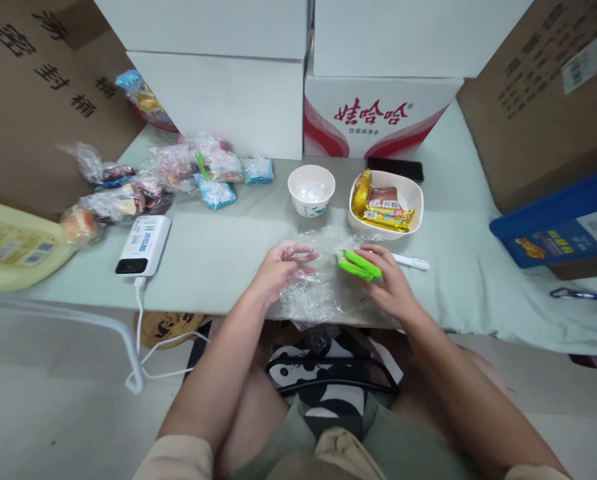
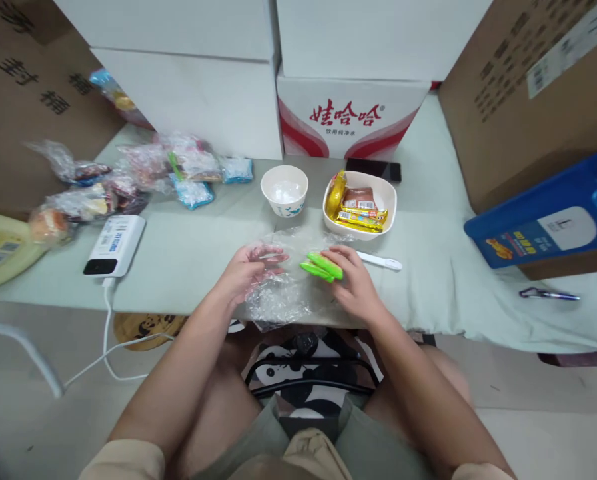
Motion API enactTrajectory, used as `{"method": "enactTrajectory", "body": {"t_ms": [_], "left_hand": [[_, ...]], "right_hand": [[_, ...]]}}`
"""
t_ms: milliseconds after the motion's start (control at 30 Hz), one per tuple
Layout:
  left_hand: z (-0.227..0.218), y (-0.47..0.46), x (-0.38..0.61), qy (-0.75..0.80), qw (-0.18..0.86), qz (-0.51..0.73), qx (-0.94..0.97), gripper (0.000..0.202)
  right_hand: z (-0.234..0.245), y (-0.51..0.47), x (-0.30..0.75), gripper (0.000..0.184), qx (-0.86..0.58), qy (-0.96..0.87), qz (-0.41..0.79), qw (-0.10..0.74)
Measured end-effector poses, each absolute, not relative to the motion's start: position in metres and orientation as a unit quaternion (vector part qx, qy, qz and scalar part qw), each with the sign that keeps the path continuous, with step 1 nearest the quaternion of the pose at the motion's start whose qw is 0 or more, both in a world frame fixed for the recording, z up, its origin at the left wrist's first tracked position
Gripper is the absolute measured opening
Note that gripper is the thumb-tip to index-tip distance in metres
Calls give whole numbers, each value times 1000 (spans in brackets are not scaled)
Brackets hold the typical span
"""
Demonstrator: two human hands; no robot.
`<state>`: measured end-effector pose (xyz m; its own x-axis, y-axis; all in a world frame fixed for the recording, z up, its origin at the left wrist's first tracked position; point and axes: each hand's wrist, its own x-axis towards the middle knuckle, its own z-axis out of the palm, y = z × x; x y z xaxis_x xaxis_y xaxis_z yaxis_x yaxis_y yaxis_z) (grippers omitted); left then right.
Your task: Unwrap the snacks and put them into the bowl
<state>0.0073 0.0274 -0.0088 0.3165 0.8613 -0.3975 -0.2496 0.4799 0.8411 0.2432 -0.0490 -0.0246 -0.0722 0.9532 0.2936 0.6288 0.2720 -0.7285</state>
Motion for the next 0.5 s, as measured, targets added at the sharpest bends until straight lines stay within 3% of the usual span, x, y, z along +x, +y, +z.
{"method": "enactTrajectory", "body": {"t_ms": [133, 233, 300, 433, 500], "left_hand": [[-11, 32, 7, 480, 707, 404, 326, 26], [-8, 33, 8, 466, 716, 410, 318, 26], [-6, 33, 8, 465, 720, 403, 320, 26], [-5, 37, 9, 466, 719, 394, 331, 25], [-6, 39, 9, 464, 720, 393, 335, 23]], "right_hand": [[-2, -54, 268, 35, -651, -612, 203, 399], [24, -29, 300, 44, -708, -529, 154, 442], [43, 1, 322, 52, -744, -504, 106, 425], [69, 67, 347, 41, -834, -492, 67, 242], [74, 91, 346, 33, -857, -503, 71, 90]]}}
